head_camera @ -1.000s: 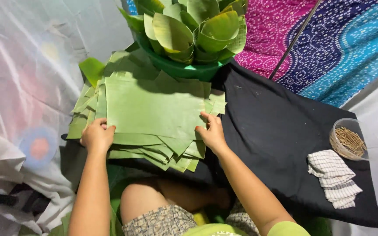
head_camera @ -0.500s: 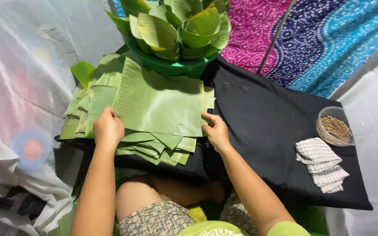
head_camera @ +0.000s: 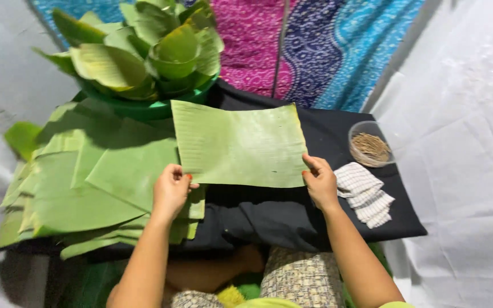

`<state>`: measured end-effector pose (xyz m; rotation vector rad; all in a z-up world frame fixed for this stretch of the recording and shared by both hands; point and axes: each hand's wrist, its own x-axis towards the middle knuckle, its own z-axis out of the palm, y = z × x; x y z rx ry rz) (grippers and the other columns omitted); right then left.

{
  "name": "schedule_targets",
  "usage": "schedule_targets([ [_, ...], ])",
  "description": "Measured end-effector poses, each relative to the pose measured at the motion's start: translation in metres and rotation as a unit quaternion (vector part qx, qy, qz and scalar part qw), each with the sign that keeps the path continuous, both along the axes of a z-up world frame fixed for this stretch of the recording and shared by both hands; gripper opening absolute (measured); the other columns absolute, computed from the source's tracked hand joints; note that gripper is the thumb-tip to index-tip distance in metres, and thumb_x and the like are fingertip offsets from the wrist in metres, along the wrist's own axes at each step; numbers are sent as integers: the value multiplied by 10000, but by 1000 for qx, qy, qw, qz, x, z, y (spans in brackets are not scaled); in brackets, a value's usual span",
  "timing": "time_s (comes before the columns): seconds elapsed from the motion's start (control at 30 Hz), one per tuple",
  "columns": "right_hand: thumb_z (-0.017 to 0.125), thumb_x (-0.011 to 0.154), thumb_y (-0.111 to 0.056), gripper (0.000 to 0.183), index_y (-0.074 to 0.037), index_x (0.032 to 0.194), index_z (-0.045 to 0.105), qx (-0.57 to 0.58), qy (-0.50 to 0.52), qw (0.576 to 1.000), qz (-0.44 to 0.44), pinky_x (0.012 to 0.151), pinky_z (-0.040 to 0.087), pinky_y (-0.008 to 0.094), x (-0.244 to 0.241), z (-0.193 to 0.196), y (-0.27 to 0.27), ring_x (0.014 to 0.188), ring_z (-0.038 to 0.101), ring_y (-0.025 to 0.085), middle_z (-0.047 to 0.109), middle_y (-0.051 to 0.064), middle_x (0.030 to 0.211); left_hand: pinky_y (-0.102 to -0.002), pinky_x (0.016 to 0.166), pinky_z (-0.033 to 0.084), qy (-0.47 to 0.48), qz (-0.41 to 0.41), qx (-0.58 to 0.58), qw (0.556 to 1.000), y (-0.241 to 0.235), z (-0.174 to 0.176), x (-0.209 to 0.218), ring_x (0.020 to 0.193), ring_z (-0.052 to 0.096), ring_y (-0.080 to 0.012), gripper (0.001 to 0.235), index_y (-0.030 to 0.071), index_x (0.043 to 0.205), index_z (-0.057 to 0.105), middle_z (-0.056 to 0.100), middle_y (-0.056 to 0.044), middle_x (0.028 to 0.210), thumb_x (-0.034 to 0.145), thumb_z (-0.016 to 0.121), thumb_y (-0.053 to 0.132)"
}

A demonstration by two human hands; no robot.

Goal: Cleaning banana leaves with a cloth and folding them into cones, secured with small wooden sticks.

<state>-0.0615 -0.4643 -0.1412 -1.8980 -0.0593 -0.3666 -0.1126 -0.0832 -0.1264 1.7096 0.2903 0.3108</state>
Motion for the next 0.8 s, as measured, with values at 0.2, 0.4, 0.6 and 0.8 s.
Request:
schedule_targets([
  [0.2, 676, 797, 4, 539, -168, 1304, 736, -48, 1, 996, -81, 902, 532, 281, 16, -23, -68, 1030, 660, 169, 676, 54, 1193, -363, 652, 623, 102, -59, 128, 985, -72, -12, 49, 687, 772, -254, 149, 16, 1023, 645, 699, -135, 802, 892, 643, 88],
  [0.4, 709, 789, -38, 521, -192, 1285, 749, -110, 8, 988, -105, 918, 556, 324, 23, -48, -95, 1008, 694, 203, 677, 49, 1211, -411, 841, 586, 168, -92, 252, 948, -90, -45, 68, 938, 756, -266, 218, 164, 1030, 760, 773, -9, 832, 836, 707, 249],
  [0.6, 713, 860, -414, 457, -382, 1315, 689, -356, 101, 910, -188, 1093, 384, 586, -1, -40, -132, 1391, 445, 340, 544, -5, 1426, -320, 780, 576, 177, -174, 168, 954, -101, -10, 62, 786, 779, -189, 488, 48, 1370, 635, 799, -83, 779, 896, 567, 141],
  [0.8, 543, 983, -391, 473, -398, 1454, 584, -334, 206, 915, -98, 1189, 245, 594, -1, -78, -180, 1497, 359, 292, 503, -59, 1550, -327, 834, 567, 186, -180, 182, 949, -100, -9, 62, 950, 770, -238, 644, -47, 1546, 357, 816, -110, 841, 934, 494, 103],
])
